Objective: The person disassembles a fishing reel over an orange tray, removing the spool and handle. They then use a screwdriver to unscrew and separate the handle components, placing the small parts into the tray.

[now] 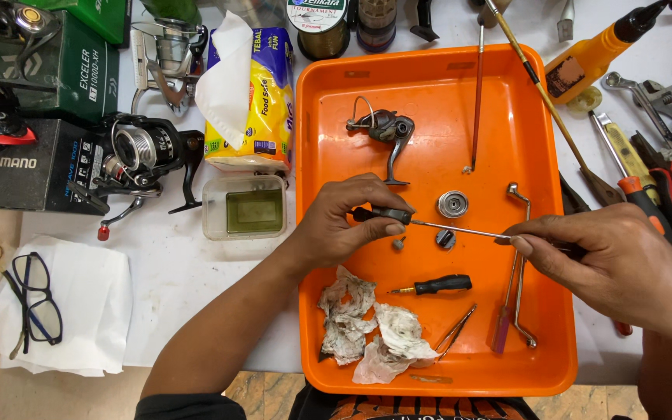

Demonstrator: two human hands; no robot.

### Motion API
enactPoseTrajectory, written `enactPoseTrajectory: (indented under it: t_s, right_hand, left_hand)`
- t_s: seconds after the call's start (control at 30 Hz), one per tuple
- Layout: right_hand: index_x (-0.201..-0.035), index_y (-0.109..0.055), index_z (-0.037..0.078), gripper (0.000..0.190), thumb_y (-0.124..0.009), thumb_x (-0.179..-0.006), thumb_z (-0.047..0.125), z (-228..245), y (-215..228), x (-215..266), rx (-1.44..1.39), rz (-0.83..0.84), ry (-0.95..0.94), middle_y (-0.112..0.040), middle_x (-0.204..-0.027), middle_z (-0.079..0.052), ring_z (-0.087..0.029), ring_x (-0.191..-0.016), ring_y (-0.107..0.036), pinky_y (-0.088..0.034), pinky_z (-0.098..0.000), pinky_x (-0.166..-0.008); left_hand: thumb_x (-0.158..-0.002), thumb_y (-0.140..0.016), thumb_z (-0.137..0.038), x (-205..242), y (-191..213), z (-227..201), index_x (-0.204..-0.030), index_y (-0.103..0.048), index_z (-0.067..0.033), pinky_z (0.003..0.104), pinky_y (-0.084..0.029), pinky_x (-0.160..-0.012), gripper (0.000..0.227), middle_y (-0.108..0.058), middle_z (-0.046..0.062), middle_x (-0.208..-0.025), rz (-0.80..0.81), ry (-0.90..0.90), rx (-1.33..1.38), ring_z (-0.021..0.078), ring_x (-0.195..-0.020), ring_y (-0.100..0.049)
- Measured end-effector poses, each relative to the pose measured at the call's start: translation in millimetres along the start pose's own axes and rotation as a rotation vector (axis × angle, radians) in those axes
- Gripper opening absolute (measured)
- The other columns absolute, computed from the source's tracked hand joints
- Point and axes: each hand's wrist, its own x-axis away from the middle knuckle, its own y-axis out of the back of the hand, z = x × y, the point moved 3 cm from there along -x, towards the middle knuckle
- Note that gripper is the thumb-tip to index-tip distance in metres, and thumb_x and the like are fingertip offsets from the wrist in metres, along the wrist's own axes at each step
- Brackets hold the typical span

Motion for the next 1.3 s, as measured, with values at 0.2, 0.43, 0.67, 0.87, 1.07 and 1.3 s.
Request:
enactPoseTrajectory:
  t_s: [0.2,0.43,0.67,0.87,1.07,1.3]
  right_hand:
    - [-0.100,-0.079,0.018,0.027,-0.066,-0.082,0.034,-1.4,-0.6,6.1,0.038,-0.034,-0.002,-0.077,-0.055,0.002,-0.012,-0.037,-0.060,-0.042,-0.0308,-0.046]
    - [-0.099,-0.078,0.014,0.028,-0.065,-0.084,0.033,10.3,3.9,3.2,0.011,-0.044,0.086,-0.081,-0.074,0.002,-0.017,-0.050,-0.070,-0.046,-0.0348,-0.051]
    - [-0.097,-0.075,0.007,0.022,-0.068,-0.085,0.024,24.1,5.6,6.3,0.046,-0.190,0.338,-0.077,-0.085,-0.003,-0.019,-0.072,-0.074,-0.056,-0.0331,-0.063]
    - [-0.099,-0.072,0.006,0.022,-0.068,-0.086,0.024,22.3,5.0,7.3,0.064,-0.191,0.389,-0.075,-0.083,-0.004,-0.020,-0.070,-0.072,-0.055,-0.0347,-0.062]
    - [-0.100,-0.069,0.008,0.019,-0.066,-0.090,0.024,28.4,5.6,9.5,0.185,-0.253,0.469,-0.068,-0.078,-0.002,-0.021,-0.070,-0.068,-0.051,-0.0362,-0.062]
    - [-0.100,-0.067,0.003,0.015,-0.071,-0.092,0.014,42.9,11.4,9.0,0.259,-0.383,0.635,-0.039,-0.065,-0.007,-0.026,-0.053,-0.035,-0.034,-0.0412,-0.051]
  left_hand:
    - [-0.089,-0.071,-0.021,-2.3,-3.9,-5.3,-0.104,-0.068,-0.0075,0.037,-0.058,-0.092,0.020,-0.072,0.006,-0.097,-0.021,-0.124,-0.140,0.0225,-0.090,-0.067]
    - [-0.091,-0.069,-0.018,-1.6,-3.7,-5.9,-0.102,-0.068,-0.0044,0.035,-0.060,-0.085,0.018,-0.073,0.007,-0.095,-0.004,-0.128,-0.146,0.0231,-0.090,-0.071]
    - [-0.090,-0.070,-0.014,1.2,-2.2,-4.1,-0.108,-0.069,-0.0059,0.025,-0.060,-0.075,0.019,-0.075,0.008,-0.096,-0.028,-0.024,-0.083,0.0186,-0.093,-0.071]
    - [-0.092,-0.068,-0.015,2.1,-2.3,-5.5,-0.108,-0.067,-0.0047,0.026,-0.060,-0.074,0.019,-0.075,0.008,-0.095,-0.019,-0.055,-0.052,0.0189,-0.091,-0.072]
    - [-0.093,-0.066,-0.015,1.7,-2.4,-7.5,-0.107,-0.067,-0.0028,0.026,-0.059,-0.073,0.018,-0.075,0.010,-0.094,-0.021,-0.050,-0.024,0.0187,-0.089,-0.072]
    - [-0.094,-0.065,-0.017,0.6,-2.1,-8.5,-0.107,-0.067,-0.0033,0.028,-0.057,-0.079,0.019,-0.075,0.008,-0.090,-0.016,-0.038,-0.004,0.0178,-0.086,-0.072]
